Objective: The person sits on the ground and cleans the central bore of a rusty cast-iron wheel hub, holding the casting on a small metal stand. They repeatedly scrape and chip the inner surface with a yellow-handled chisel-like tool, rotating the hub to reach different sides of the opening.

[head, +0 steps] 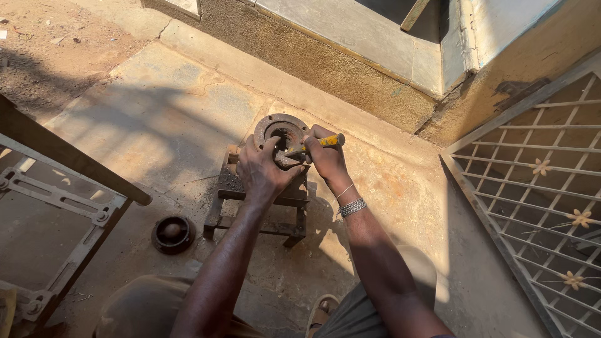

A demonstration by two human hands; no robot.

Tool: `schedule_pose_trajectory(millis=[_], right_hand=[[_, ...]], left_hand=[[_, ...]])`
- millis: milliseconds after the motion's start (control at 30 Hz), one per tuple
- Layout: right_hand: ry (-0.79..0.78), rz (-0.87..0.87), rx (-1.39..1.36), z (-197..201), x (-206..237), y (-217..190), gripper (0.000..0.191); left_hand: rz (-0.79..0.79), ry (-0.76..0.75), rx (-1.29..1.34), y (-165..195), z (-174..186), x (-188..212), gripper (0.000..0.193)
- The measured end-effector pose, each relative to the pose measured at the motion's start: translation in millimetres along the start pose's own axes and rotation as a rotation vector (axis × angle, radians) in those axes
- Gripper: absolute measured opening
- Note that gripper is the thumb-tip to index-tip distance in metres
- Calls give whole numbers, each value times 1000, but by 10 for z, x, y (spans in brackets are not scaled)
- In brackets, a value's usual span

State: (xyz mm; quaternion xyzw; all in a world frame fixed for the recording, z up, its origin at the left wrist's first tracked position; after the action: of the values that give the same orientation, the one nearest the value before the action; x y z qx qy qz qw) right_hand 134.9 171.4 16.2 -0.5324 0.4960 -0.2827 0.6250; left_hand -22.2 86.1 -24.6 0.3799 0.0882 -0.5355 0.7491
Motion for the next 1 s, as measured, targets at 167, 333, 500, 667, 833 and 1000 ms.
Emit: schedule_pose_trajectory(millis=[167, 333, 500, 667, 833, 1000], right_hand=[[80, 107, 19, 176, 45, -104, 25], [-16, 100, 96, 143, 45, -123, 25], [4, -4, 9, 64, 43, -38, 25], [51, 93, 1, 62, 62, -115, 25], [-1, 73, 53, 86, 63, -106, 24], [-45, 106, 149, 39, 129, -111, 24]], left_hand=[[103, -108, 124, 20, -166, 46, 80], [47, -107, 185, -39, -202, -66, 83], [-50, -133, 157, -78, -138, -150, 86], [-21, -60, 250, -34, -68, -80, 81], [7, -57, 216, 14, -76, -10, 79], [-30, -101, 167, -8, -150, -109, 78]])
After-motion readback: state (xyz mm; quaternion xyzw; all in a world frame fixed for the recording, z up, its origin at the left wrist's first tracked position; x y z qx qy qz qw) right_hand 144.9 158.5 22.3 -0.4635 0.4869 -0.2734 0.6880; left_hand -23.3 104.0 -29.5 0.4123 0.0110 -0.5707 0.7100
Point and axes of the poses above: each hand's wrist, its own x-axis away from the middle knuckle, its own z-axis out of the back of the hand, y = z × x, the point moved 8 cm from there along -x, towards the middle knuckle, and after that the axes turned 14 degrees about -x, right-handed, at the moved point
